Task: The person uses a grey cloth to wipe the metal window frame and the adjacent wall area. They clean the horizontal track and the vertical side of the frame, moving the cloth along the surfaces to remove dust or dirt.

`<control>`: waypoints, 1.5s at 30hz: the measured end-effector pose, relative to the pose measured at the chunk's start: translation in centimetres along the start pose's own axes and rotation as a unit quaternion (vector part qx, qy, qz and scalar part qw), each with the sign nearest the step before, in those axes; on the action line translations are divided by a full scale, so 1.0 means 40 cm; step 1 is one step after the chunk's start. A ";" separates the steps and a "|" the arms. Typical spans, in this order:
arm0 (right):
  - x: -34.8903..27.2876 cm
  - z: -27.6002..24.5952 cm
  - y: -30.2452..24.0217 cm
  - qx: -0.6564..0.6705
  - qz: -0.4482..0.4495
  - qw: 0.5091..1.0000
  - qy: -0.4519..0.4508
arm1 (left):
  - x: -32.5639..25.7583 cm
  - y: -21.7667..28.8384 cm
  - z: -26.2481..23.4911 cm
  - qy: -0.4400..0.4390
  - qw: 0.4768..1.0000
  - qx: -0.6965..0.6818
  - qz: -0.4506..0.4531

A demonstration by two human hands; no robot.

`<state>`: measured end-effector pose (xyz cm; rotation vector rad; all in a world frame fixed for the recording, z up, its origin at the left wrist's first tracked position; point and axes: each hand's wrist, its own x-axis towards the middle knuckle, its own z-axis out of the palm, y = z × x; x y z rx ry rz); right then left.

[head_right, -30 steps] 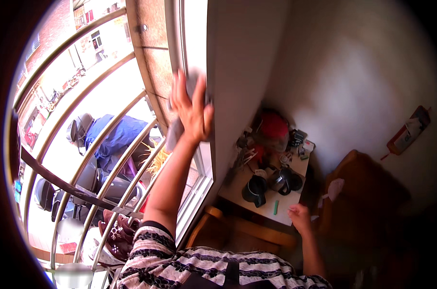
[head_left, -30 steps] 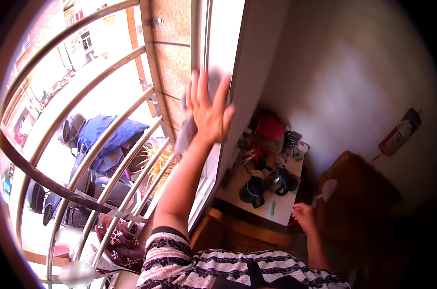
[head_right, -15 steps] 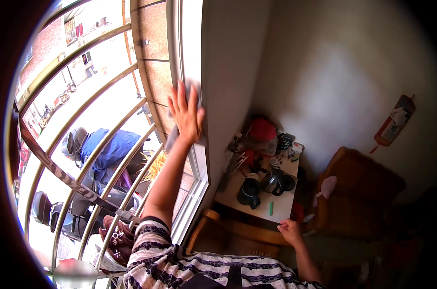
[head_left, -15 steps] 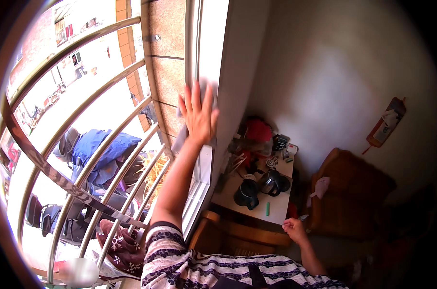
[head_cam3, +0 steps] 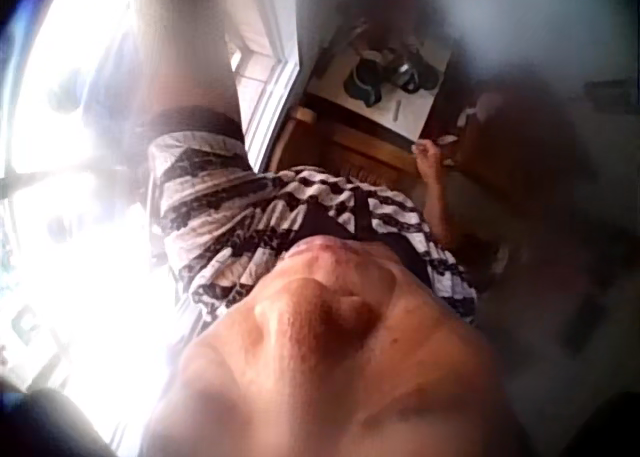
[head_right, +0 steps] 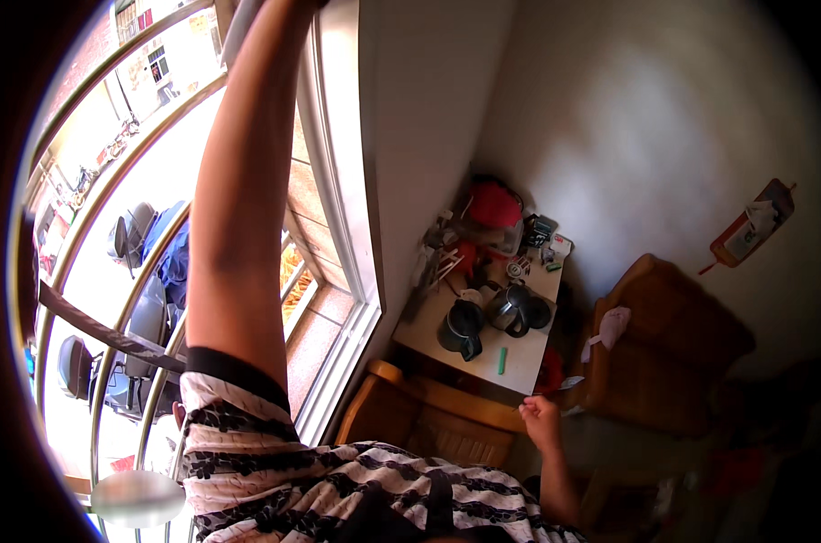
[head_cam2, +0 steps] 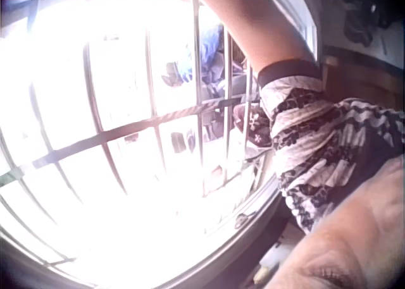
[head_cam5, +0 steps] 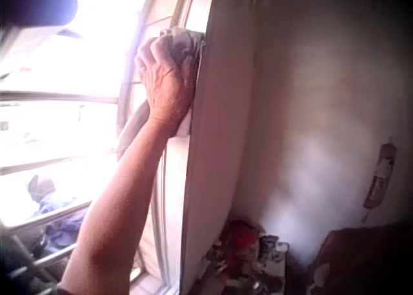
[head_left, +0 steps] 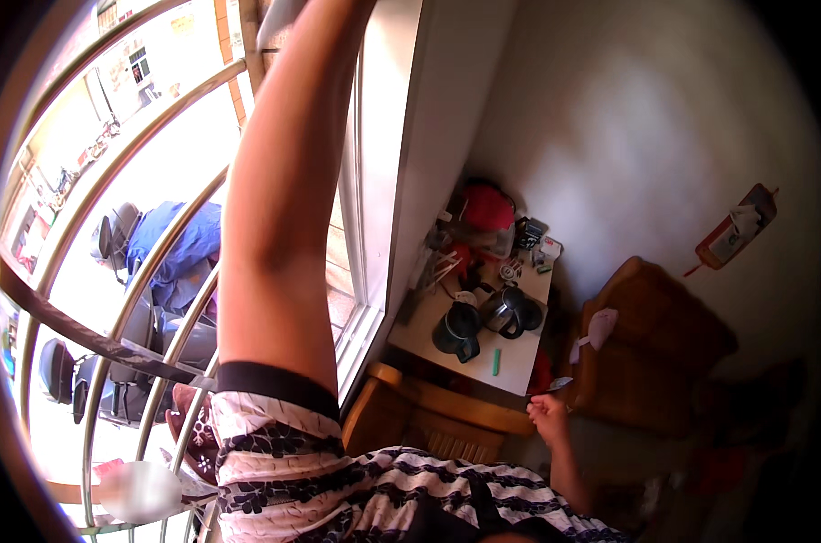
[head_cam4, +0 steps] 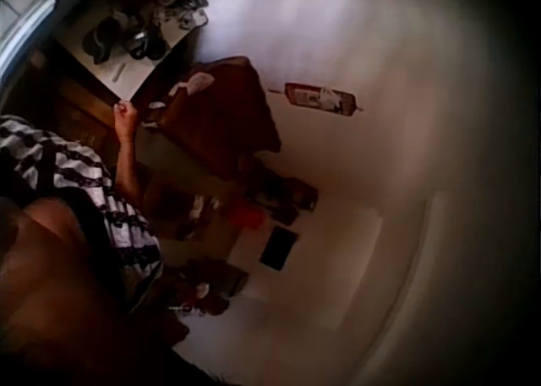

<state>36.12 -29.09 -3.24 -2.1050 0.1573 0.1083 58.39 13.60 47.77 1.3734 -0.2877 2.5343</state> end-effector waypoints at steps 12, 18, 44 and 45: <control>0.023 -0.006 0.044 -0.113 -0.056 0.991 -0.034 | -0.742 0.055 -0.481 -0.236 0.966 0.063 -0.083; 0.031 -0.022 0.056 -0.190 -0.059 0.980 -0.015 | -0.332 0.086 -0.222 -0.166 0.980 0.062 -0.088; 0.124 0.041 0.027 -0.147 -0.156 0.975 0.054 | 0.247 0.006 0.001 -0.406 0.877 0.215 -0.142; 0.122 0.036 0.026 -0.145 -0.159 0.975 0.055 | 0.218 -0.008 -0.014 -0.437 0.863 0.212 -0.138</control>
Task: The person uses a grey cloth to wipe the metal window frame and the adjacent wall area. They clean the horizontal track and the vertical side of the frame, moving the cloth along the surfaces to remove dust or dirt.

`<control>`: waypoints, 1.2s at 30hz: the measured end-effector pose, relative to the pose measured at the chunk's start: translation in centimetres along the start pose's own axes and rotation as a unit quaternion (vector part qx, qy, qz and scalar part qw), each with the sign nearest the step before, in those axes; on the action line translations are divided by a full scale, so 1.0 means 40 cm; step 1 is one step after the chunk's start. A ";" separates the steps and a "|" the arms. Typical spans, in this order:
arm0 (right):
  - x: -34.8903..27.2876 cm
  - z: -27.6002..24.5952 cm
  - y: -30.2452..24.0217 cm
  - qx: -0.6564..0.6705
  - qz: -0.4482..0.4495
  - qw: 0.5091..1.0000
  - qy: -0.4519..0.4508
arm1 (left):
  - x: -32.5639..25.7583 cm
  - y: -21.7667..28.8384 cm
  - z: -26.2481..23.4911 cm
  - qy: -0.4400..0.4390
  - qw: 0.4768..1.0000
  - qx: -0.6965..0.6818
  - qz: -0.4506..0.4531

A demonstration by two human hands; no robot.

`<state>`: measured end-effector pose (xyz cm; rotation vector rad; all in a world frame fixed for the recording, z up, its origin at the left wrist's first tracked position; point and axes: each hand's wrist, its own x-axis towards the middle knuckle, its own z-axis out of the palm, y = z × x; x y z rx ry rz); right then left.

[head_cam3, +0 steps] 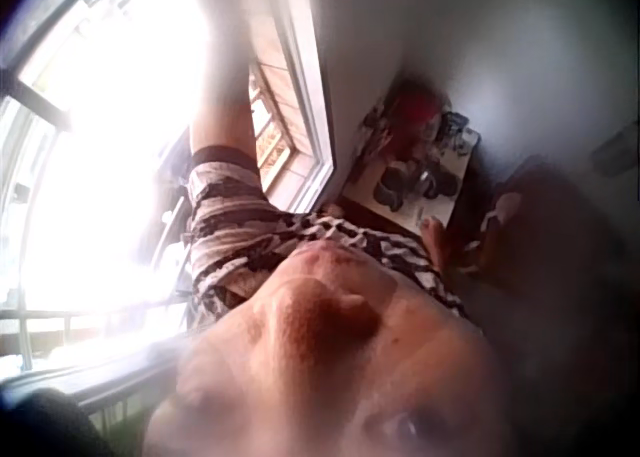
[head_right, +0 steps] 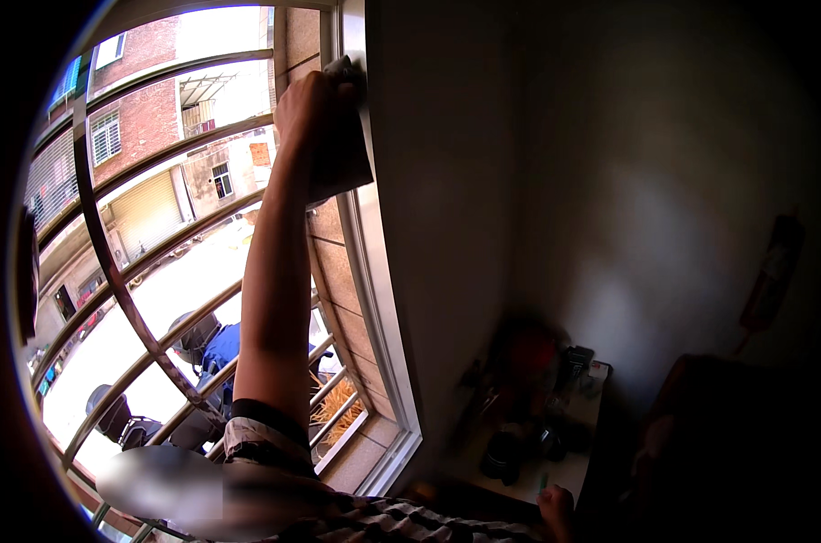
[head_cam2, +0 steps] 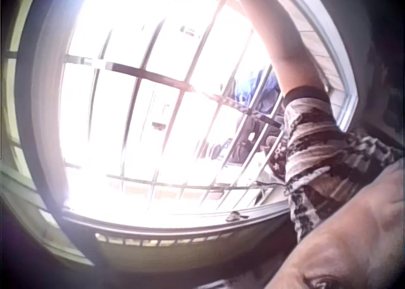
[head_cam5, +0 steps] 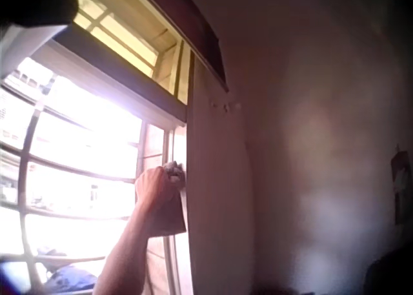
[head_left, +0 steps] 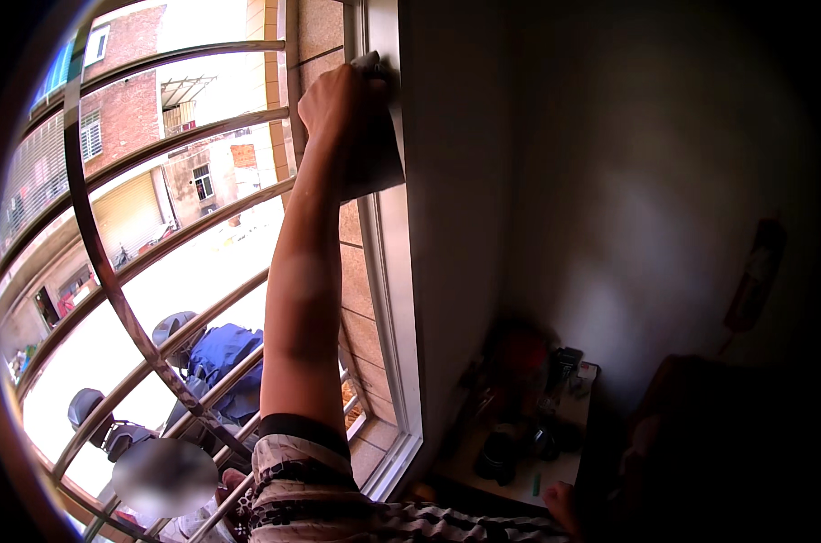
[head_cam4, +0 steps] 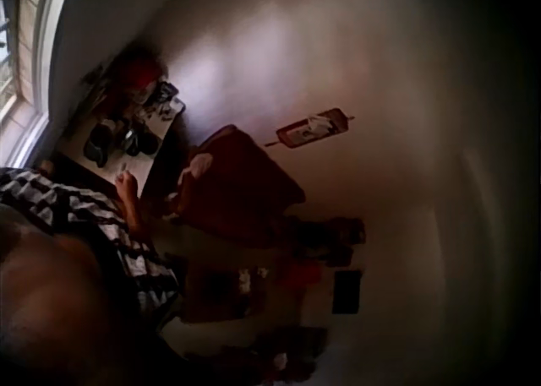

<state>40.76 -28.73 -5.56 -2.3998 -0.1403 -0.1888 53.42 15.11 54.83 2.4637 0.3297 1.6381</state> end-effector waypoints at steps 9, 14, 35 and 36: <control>0.015 0.026 0.004 0.052 0.018 0.998 -0.013 | -0.027 -0.095 -0.029 0.047 0.997 -0.064 0.006; 0.014 0.075 -0.007 0.049 0.000 0.998 -0.028 | 0.009 -0.060 0.026 0.085 0.995 -0.038 -0.041; -0.029 0.103 0.030 0.069 -0.001 0.997 0.036 | 0.313 -0.029 0.040 0.258 0.963 -0.081 -0.022; -0.028 0.114 0.063 0.078 0.005 0.997 0.024 | 0.291 -0.007 0.034 0.263 0.959 -0.107 -0.017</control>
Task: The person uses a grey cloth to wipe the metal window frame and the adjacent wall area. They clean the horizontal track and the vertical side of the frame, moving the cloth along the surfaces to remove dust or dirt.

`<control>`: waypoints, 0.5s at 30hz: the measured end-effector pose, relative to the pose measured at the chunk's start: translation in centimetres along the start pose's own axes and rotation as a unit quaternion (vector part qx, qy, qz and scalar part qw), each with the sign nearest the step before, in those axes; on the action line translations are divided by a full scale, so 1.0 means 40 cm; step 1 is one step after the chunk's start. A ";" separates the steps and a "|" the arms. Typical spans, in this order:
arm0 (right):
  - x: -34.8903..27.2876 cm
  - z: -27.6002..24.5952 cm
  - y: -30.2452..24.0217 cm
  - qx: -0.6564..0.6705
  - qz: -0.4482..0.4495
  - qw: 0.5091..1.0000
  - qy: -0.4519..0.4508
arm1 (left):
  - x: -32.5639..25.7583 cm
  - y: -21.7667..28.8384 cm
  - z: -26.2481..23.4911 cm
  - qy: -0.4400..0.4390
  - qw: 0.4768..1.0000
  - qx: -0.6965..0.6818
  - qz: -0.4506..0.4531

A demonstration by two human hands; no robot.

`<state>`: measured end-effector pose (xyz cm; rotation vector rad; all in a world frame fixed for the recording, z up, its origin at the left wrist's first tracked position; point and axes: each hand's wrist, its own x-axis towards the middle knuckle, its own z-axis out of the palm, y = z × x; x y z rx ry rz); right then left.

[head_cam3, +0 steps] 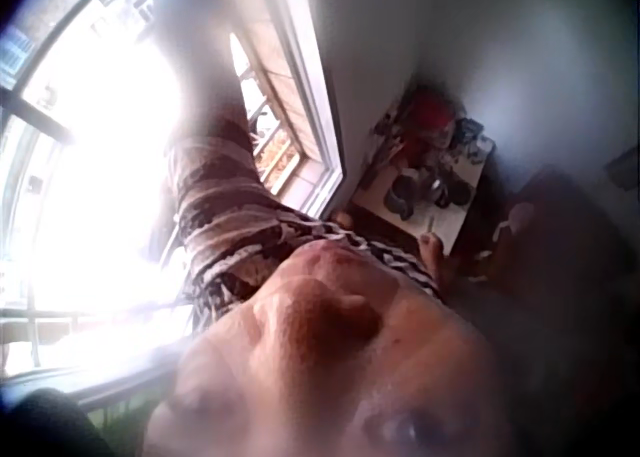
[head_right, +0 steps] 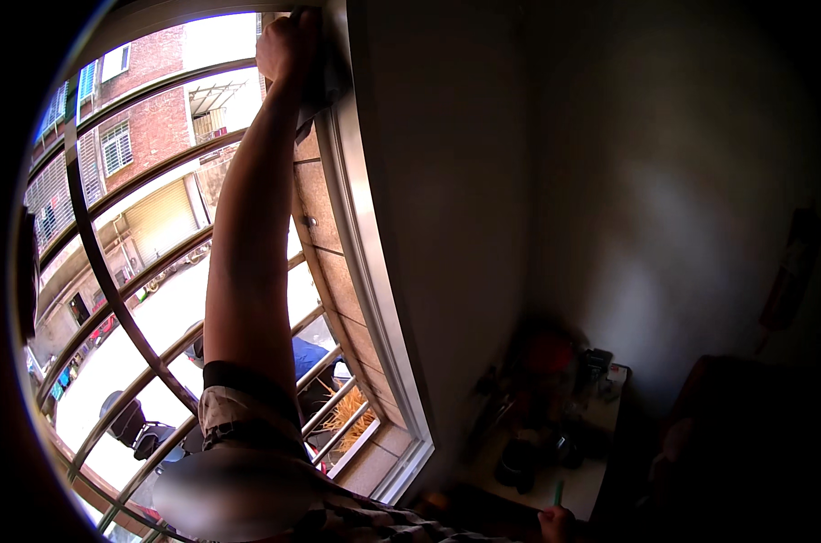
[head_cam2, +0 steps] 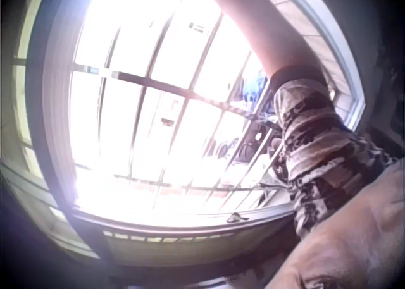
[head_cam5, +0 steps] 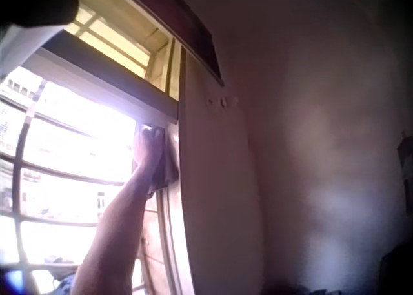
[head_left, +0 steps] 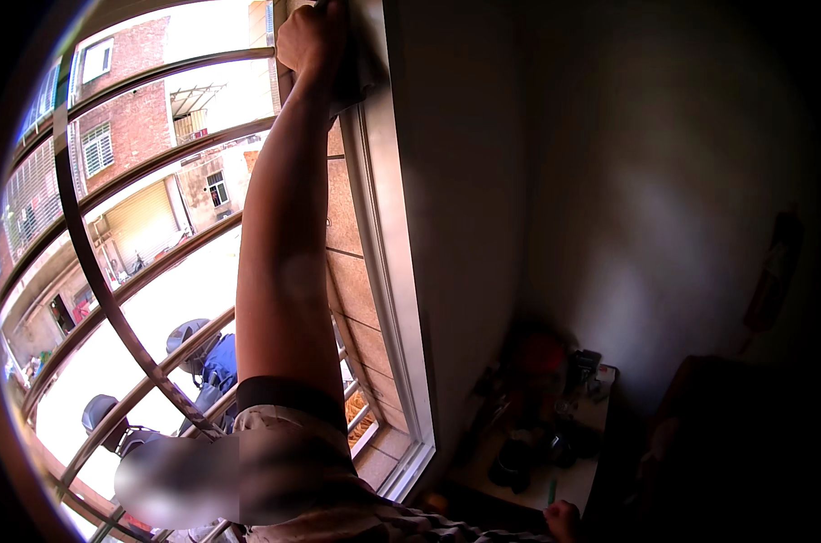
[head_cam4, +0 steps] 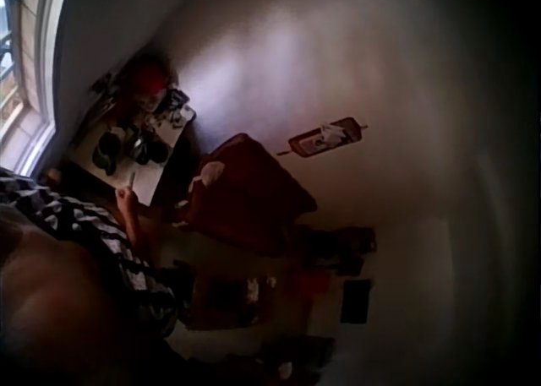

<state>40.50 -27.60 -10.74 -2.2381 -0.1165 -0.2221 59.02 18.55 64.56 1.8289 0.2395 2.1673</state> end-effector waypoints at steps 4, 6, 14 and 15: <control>-0.044 -0.040 -0.105 -0.029 -0.009 0.999 0.044 | -0.011 0.031 -0.067 0.016 1.000 0.017 0.017; -0.058 -0.047 -0.057 -0.027 0.034 0.999 0.018 | -0.009 0.069 -0.126 -0.001 0.994 0.099 0.051; -0.068 -0.029 0.141 -0.042 0.038 0.997 -0.049 | 0.051 -0.035 -0.269 0.095 0.994 0.030 -0.035; -0.052 -0.031 0.194 -0.027 0.017 0.998 -0.061 | 0.067 -0.067 -0.288 0.121 0.992 0.039 -0.003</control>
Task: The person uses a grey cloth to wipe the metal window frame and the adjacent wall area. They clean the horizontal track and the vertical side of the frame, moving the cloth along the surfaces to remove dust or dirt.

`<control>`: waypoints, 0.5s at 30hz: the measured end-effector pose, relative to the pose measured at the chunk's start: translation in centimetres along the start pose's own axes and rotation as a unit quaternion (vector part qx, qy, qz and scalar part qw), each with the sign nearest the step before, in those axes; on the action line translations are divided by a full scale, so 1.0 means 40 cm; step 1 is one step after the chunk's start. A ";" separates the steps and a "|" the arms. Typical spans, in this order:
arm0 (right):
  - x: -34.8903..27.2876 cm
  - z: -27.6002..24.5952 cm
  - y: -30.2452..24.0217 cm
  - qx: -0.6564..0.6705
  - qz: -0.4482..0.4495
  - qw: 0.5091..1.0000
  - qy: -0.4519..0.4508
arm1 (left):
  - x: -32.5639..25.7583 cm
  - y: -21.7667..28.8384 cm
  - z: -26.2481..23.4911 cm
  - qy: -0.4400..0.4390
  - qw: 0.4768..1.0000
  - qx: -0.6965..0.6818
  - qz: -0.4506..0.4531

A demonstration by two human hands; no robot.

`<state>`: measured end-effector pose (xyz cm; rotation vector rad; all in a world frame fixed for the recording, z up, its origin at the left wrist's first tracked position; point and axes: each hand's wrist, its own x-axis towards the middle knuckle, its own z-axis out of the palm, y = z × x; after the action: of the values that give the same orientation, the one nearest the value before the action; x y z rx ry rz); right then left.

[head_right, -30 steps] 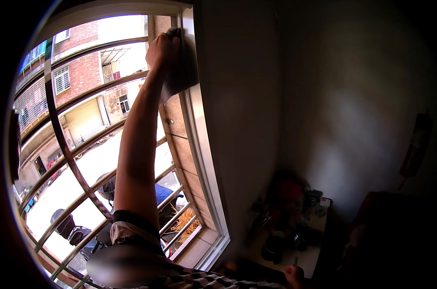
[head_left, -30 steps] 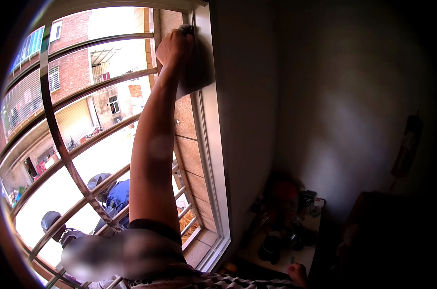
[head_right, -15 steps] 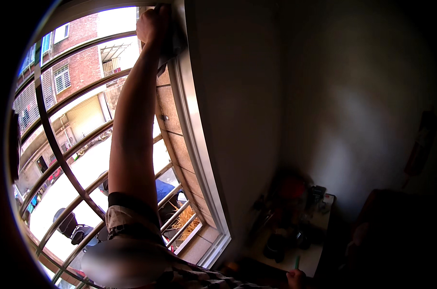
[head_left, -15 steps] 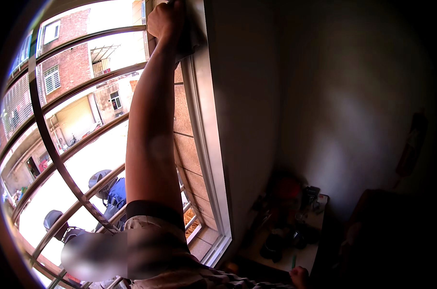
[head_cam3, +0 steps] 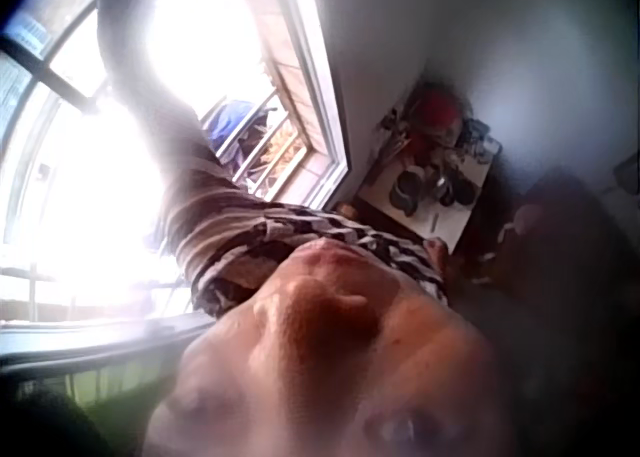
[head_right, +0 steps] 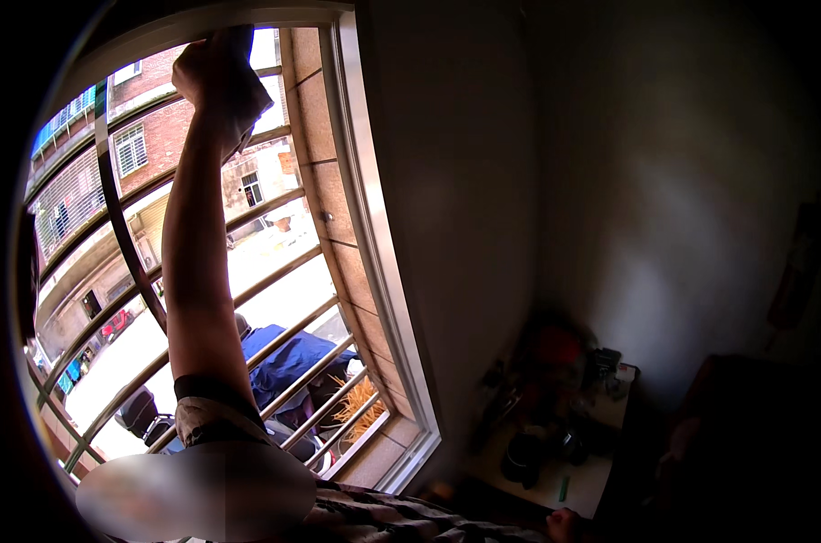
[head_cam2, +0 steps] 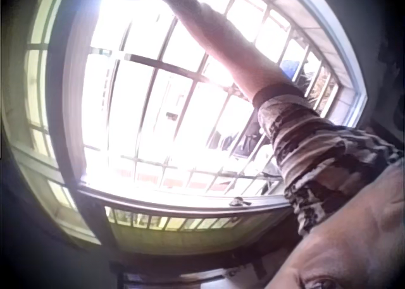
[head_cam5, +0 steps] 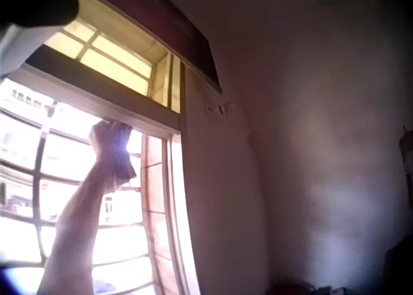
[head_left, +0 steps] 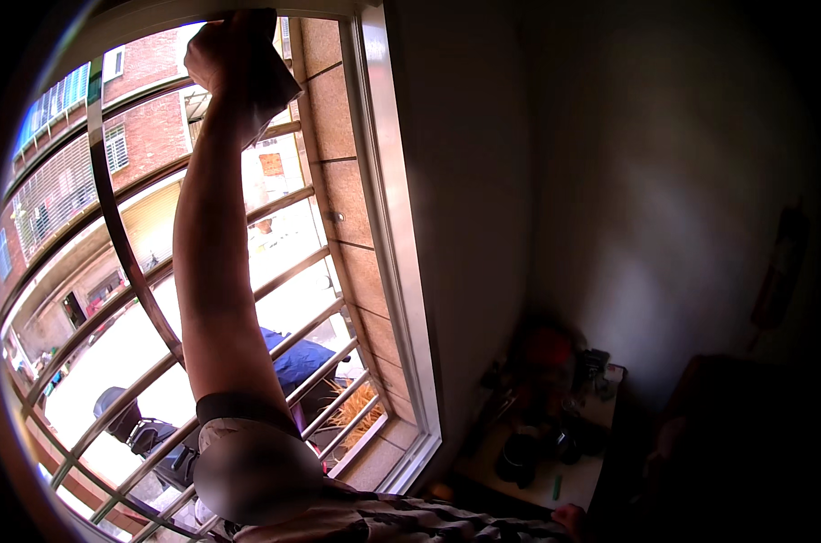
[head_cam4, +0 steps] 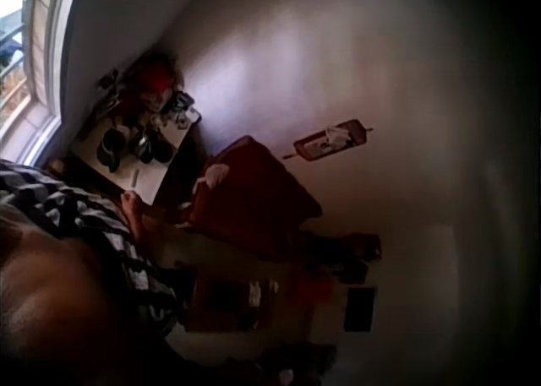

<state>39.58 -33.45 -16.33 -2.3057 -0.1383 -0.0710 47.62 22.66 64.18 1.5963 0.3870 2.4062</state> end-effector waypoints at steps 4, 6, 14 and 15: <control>0.087 0.049 0.096 -0.046 -0.134 0.989 0.038 | 0.114 -0.074 -0.080 0.061 0.991 0.084 0.085; 0.089 0.011 -0.058 -0.043 -0.065 0.995 0.067 | 0.122 -0.114 -0.126 0.068 0.994 -0.083 0.019; 0.117 -0.066 -0.139 0.005 0.043 0.999 0.011 | -0.083 0.038 -0.027 0.164 0.934 -0.314 -0.040; 0.131 -0.054 -0.161 -0.011 0.006 1.000 0.022 | -0.003 0.063 0.011 0.226 0.940 -0.255 -0.021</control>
<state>43.97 -30.36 -9.64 -2.3245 -0.1006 -0.1173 47.97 20.29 65.09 0.8094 -0.1304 2.5417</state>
